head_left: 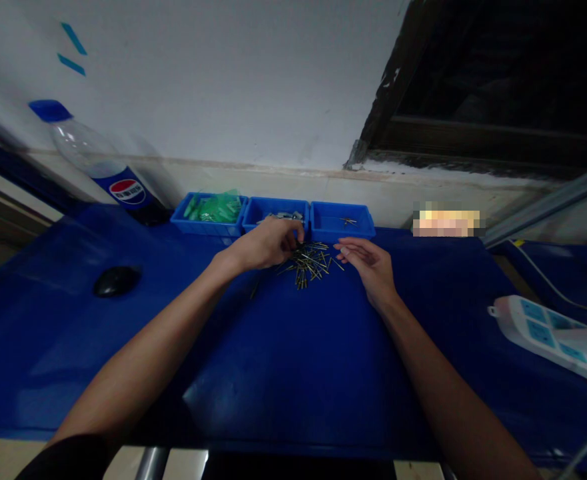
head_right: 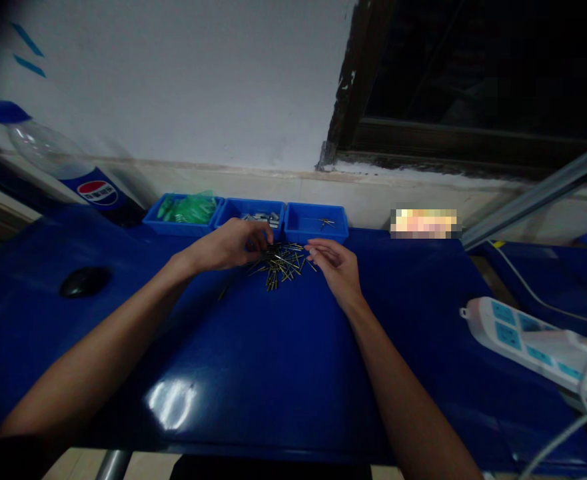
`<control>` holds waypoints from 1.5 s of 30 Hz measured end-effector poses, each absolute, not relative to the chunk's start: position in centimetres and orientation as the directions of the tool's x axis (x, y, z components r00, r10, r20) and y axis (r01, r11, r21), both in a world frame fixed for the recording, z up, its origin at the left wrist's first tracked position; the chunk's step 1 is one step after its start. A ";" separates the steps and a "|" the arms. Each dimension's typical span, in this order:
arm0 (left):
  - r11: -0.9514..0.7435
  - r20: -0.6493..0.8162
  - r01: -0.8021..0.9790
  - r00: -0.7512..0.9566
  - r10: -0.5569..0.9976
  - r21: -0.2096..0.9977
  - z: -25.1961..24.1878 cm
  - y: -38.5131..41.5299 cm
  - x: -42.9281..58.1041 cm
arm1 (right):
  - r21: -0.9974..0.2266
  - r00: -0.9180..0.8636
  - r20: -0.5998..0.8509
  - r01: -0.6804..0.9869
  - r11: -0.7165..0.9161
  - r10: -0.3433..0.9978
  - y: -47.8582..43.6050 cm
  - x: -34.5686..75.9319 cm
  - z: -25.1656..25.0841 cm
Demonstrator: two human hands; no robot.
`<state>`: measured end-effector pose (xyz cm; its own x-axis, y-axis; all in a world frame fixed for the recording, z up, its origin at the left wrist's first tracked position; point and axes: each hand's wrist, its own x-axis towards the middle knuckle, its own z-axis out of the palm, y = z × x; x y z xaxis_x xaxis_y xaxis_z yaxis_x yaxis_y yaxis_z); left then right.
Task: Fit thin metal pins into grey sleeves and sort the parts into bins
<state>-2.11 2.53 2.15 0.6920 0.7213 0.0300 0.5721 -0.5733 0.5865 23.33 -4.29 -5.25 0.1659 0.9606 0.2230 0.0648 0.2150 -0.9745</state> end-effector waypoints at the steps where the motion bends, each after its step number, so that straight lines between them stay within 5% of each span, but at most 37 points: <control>1: -0.569 0.037 0.561 0.692 0.721 0.601 2.1 2.5 -2.0 | -0.974 0.163 0.226 0.069 0.217 0.961 -4.3 23.3 -5.3; 14: -0.657 0.265 0.469 0.657 0.706 0.590 2.1 1.9 -0.6 | -0.977 0.098 0.203 0.082 0.196 0.974 -4.9 22.4 -4.5; 21: -0.691 0.266 0.445 0.696 0.667 0.570 2.1 0.8 0.2 | -0.988 -0.017 0.151 0.018 0.152 0.988 -5.3 21.7 -4.5; 45: -0.781 0.243 0.407 0.792 0.560 0.474 2.9 0.6 0.2 | -0.983 0.006 0.147 -0.114 0.147 0.989 -4.9 22.2 -5.4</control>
<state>0.17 0.61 2.88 0.7923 0.5598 0.2426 0.4066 -0.7810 0.4741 22.16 -4.91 -5.38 0.0061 0.9891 0.1470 -0.1140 0.1467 -0.9826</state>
